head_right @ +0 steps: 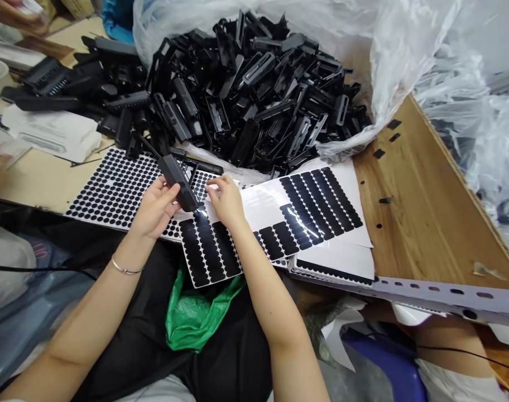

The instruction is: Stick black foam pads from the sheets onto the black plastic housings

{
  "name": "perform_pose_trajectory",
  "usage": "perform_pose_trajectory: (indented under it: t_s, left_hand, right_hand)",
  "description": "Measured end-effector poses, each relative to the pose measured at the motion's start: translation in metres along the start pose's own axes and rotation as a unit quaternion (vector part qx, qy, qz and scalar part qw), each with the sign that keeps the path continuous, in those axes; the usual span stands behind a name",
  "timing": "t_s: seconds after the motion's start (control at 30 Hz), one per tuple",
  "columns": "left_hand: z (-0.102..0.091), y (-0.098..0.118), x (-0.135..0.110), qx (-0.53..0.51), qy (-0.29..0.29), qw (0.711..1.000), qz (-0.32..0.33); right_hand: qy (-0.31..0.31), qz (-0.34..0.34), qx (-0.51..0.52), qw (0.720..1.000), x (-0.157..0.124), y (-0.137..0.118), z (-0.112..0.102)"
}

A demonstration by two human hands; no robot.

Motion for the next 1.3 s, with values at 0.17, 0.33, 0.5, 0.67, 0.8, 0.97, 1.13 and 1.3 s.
perform_pose_trajectory:
  t_s: [0.17, 0.33, 0.5, 0.67, 0.8, 0.97, 1.13, 1.3]
  left_hand:
    - [-0.004, 0.000, 0.004, -0.033, 0.001, 0.999, -0.022]
    - [-0.001, 0.002, 0.003, -0.039, -0.015, 0.998, -0.044]
    - [0.003, 0.004, 0.000, -0.056, -0.002, 0.996, -0.063]
    - [0.008, 0.005, -0.004, -0.043, -0.004, 0.997, -0.064]
    - [0.011, 0.008, -0.007, -0.020, -0.003, 0.999, -0.048]
    - [0.014, 0.008, -0.008, 0.018, -0.024, 0.999, -0.033]
    - [0.015, 0.009, -0.009, 0.047, -0.039, 0.998, -0.024]
    - [0.017, 0.009, -0.011, 0.062, -0.046, 0.997, -0.027]
  right_hand:
    - [-0.050, -0.013, -0.228, 0.972, 0.010, 0.000, 0.009]
    - [-0.045, -0.006, -0.226, 0.973, 0.013, 0.000, 0.011]
    - [-0.064, 0.011, -0.176, 0.982, 0.023, 0.011, 0.009]
    - [-0.062, 0.022, -0.099, 0.993, 0.025, 0.013, 0.004]
    - [-0.021, 0.021, 0.055, 0.998, 0.014, 0.000, -0.009]
    - [-0.033, 0.016, 0.272, 0.962, -0.011, -0.024, -0.017]
    - [-0.035, -0.020, 0.246, 0.969, -0.027, -0.034, -0.015]
    - [-0.035, -0.025, 0.232, 0.972, -0.029, -0.030, -0.016]
Point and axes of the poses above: each hand's wrist, its own x-axis towards the middle knuckle, its own z-axis out of the palm, y = z × x, the point moved 5 cm from there along x, towards the middle knuckle, and after that the axes turned 1 degree about -z, right-handed, at the moved point
